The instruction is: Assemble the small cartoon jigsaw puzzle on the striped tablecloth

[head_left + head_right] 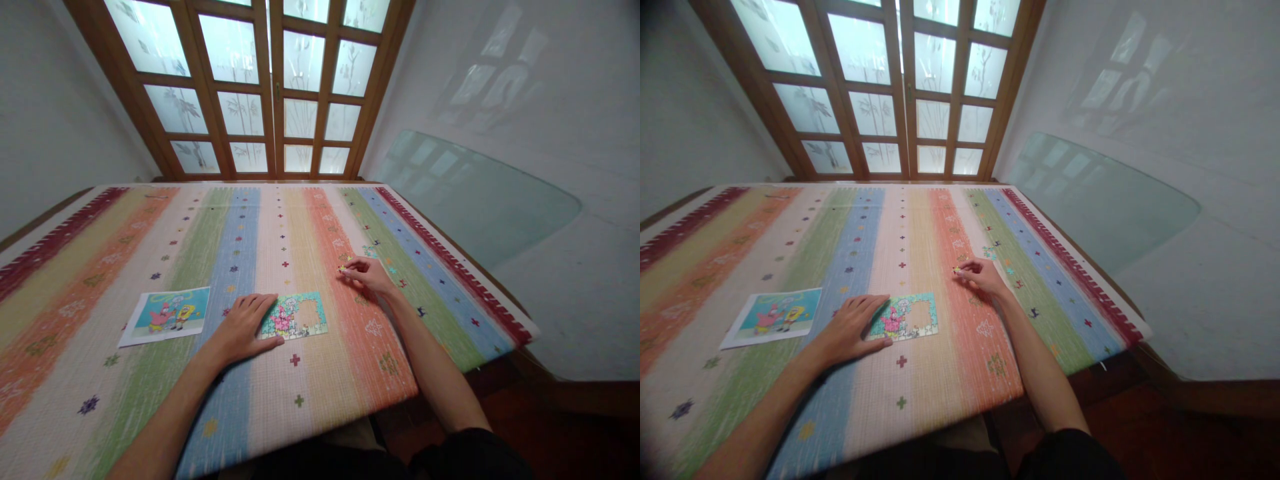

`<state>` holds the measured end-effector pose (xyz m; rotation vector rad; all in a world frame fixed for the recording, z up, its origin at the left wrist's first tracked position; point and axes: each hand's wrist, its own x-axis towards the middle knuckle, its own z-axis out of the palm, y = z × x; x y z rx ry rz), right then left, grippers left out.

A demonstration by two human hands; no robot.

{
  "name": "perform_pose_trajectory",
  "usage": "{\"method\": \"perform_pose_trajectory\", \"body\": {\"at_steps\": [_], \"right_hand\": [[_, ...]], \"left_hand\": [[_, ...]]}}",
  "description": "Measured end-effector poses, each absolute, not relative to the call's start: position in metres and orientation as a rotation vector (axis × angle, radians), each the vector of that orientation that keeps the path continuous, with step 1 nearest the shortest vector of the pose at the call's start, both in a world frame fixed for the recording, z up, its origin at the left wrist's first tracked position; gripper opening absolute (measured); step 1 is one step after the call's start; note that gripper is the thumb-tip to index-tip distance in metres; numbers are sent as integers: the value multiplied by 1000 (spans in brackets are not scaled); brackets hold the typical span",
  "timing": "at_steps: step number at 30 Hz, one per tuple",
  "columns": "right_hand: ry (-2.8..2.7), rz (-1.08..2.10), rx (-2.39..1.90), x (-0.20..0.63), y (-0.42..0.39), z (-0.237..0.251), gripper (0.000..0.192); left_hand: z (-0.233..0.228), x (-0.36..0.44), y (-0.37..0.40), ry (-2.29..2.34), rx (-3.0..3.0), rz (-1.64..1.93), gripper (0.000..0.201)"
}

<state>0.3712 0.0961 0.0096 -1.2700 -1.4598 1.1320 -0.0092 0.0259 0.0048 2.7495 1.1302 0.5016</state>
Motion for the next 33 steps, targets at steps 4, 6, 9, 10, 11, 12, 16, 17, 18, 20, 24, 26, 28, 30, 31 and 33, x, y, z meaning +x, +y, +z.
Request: {"method": "perform_pose_trajectory", "body": {"at_steps": [4,6,9,10,11,12,16,17,18,20,24,26,28,30,31,33], "right_hand": [[-1482,1128,-1277,369,95,10,43],[-1484,1128,-1291,368,94,9,44],[-1489,1128,-1305,366,94,9,45],[-1492,1127,-1309,365,94,8,45],[-1497,1126,-1314,365,94,8,45],[-1502,1125,-1319,364,94,8,44],[-1524,1112,-1348,362,94,8,39],[-1527,1106,-1356,362,94,8,38],[-1529,1102,-1362,362,93,8,37],[-1529,1086,-1374,362,93,8,36],[-1524,1071,-1362,359,92,9,34],[-1516,1109,-1314,354,91,11,35],[-1529,1182,-1273,347,87,13,39],[-1575,1266,-1257,338,82,14,40],[-1604,1303,-1247,334,79,15,38],[-1662,1376,-1211,323,73,15,34]], "left_hand": [[5,-9,26,1124,2753,511,72],[5,-9,26,1126,2756,513,72],[6,-8,26,1118,2765,512,73],[6,-8,26,1117,2766,511,73],[6,-8,26,1119,2766,509,73],[5,-8,26,1123,2764,508,73],[5,-9,26,1125,2754,513,73],[5,-8,26,1123,2756,515,73],[5,-8,26,1120,2758,515,73],[6,-8,26,1116,2764,514,72],[6,-8,26,1121,2753,514,73],[5,-8,26,1123,2742,508,73],[5,-9,26,1127,2738,506,72],[6,-9,26,1129,2740,506,72],[6,-9,26,1128,2744,506,72],[7,-9,26,1124,2747,503,72]]}}
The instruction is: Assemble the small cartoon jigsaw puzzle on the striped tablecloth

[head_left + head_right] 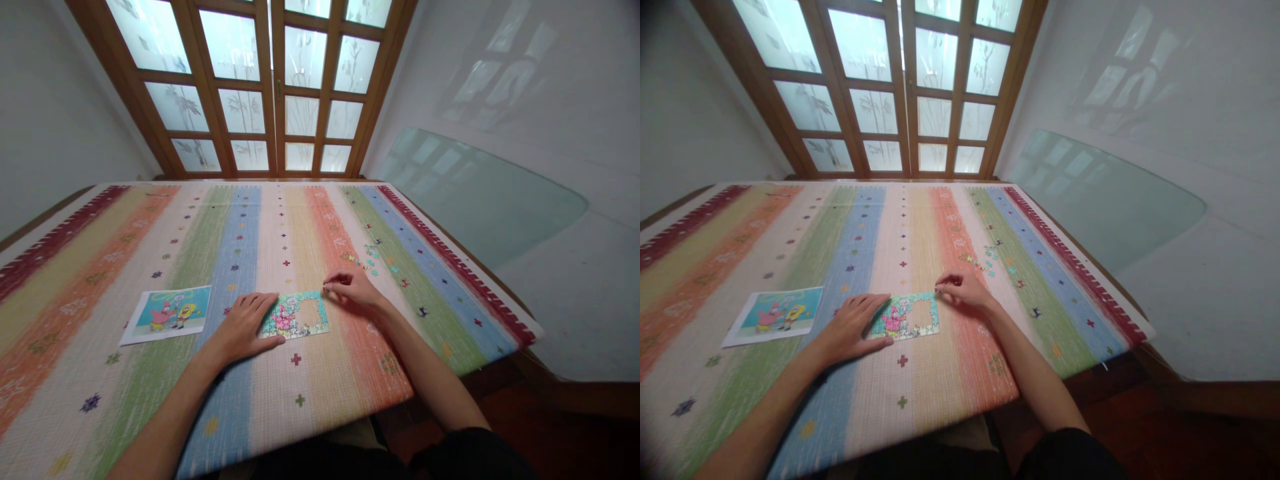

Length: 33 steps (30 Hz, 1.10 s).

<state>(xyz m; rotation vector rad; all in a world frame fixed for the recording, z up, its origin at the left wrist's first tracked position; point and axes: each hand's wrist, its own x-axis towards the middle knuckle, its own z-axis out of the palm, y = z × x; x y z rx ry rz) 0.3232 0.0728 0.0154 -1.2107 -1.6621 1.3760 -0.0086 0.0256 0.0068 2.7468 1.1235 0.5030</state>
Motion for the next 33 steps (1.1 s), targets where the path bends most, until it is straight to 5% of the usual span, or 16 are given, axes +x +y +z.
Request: {"method": "perform_pose_trajectory", "body": {"at_steps": [33], "right_hand": [[-2114,1277,-1011,273,42,15,15]], "left_hand": [[9,-8,25,1127,2753,503,72]]}}
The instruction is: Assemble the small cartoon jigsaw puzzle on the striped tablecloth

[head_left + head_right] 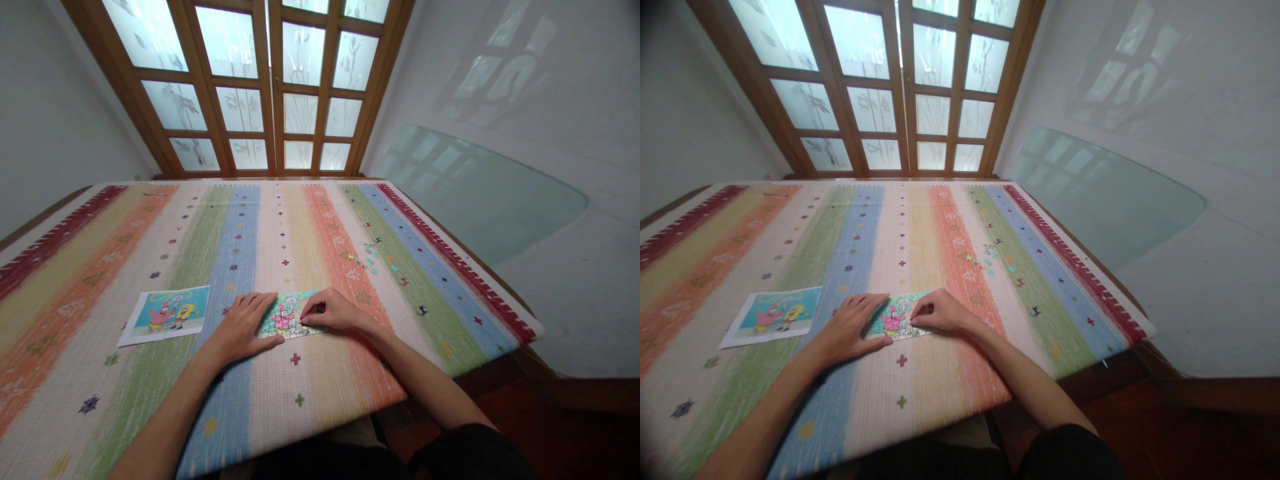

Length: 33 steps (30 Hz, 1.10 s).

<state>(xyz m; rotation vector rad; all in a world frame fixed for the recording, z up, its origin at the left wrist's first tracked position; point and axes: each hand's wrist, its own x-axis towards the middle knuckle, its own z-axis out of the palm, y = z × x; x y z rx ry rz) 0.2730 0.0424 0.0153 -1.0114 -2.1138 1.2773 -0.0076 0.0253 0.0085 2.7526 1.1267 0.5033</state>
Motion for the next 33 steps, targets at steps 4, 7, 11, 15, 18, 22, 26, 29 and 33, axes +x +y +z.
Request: {"method": "perform_pose_trajectory", "body": {"at_steps": [4,7,11,15,18,22,26,29,33], "right_hand": [[-2188,1167,-1033,273,43,15,11],[-2240,1075,-1045,273,44,14,7],[-2261,1020,-1069,273,44,13,5],[-2273,1012,-1105,272,45,13,5],[-2282,1037,-1077,272,45,14,7],[-2252,1104,-1044,273,44,15,9],[-2291,1045,-1052,273,44,14,6],[-2323,1010,-1017,274,44,12,6],[-2320,1000,-1016,274,45,11,7]], "left_hand": [[10,-7,25,1132,2739,497,72],[10,-7,25,1136,2728,492,72],[8,-7,25,1138,2726,517,74],[6,-7,26,1133,2726,529,74],[6,-8,26,1130,2733,521,73],[7,-8,26,1133,2744,513,73],[8,-8,25,1133,2736,508,72],[8,-8,25,1145,2732,506,72],[7,-7,25,1134,2734,509,72]]}}
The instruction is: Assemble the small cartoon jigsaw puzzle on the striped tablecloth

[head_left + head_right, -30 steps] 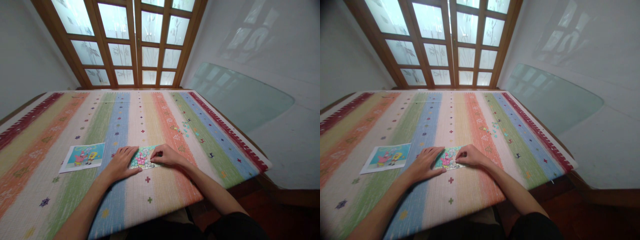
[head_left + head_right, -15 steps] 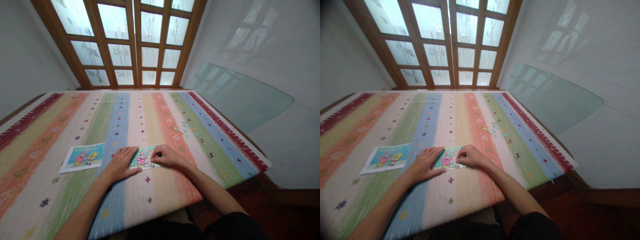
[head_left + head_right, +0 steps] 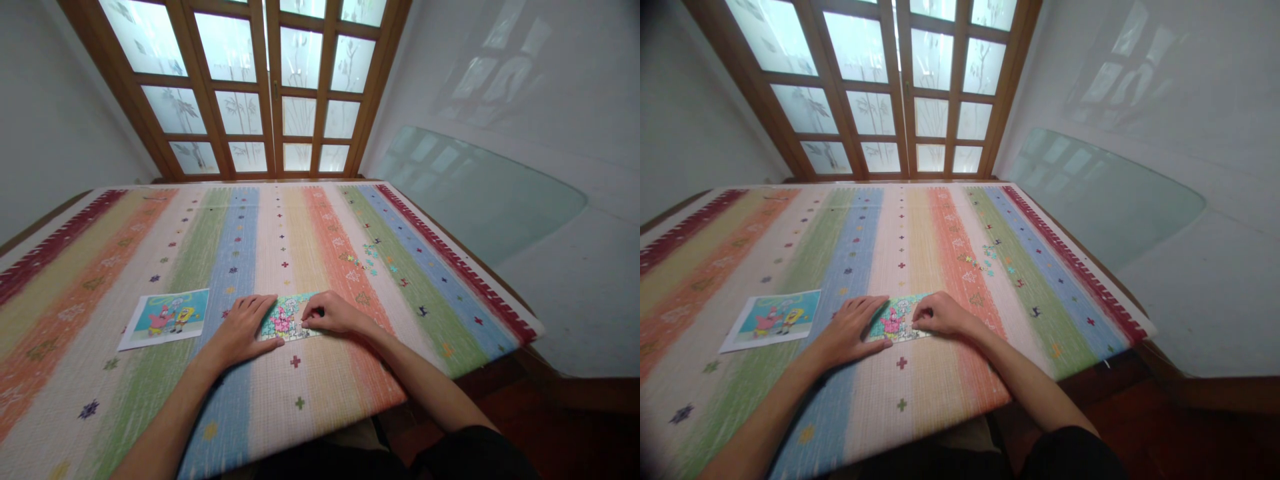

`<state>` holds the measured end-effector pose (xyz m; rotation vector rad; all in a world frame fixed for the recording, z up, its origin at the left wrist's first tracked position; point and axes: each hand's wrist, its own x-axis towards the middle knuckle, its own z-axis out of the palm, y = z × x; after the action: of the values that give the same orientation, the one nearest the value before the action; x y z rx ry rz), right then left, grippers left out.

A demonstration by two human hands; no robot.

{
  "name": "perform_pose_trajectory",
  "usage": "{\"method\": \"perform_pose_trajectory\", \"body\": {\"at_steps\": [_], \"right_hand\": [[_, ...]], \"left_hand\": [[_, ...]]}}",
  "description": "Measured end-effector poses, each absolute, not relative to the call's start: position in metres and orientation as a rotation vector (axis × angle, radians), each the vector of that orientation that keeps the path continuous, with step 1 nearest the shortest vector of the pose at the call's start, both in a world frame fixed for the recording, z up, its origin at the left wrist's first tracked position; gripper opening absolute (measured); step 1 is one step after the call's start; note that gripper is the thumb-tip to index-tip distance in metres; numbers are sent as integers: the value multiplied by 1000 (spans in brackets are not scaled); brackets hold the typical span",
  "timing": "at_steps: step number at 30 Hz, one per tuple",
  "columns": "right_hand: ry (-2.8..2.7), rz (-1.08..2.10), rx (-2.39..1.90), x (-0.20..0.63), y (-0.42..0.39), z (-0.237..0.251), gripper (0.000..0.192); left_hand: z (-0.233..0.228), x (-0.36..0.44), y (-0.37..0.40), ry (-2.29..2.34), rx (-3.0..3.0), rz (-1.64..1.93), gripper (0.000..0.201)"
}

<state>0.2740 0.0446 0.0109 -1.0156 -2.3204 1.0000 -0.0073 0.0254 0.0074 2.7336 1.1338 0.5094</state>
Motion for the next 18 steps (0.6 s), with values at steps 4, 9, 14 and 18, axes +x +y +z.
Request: {"method": "perform_pose_trajectory", "body": {"at_steps": [4,9,14,18], "right_hand": [[-2270,1090,-1000,275,44,13,13],[-2179,975,-1117,285,53,13,19],[-2015,522,-1398,313,76,3,15],[-1815,207,-1619,349,98,-3,21]], "left_hand": [[7,-7,26,1132,2719,522,72],[9,-8,26,1127,2721,516,73],[7,-8,26,1130,2736,511,73],[5,-9,26,1118,2755,510,73]]}}
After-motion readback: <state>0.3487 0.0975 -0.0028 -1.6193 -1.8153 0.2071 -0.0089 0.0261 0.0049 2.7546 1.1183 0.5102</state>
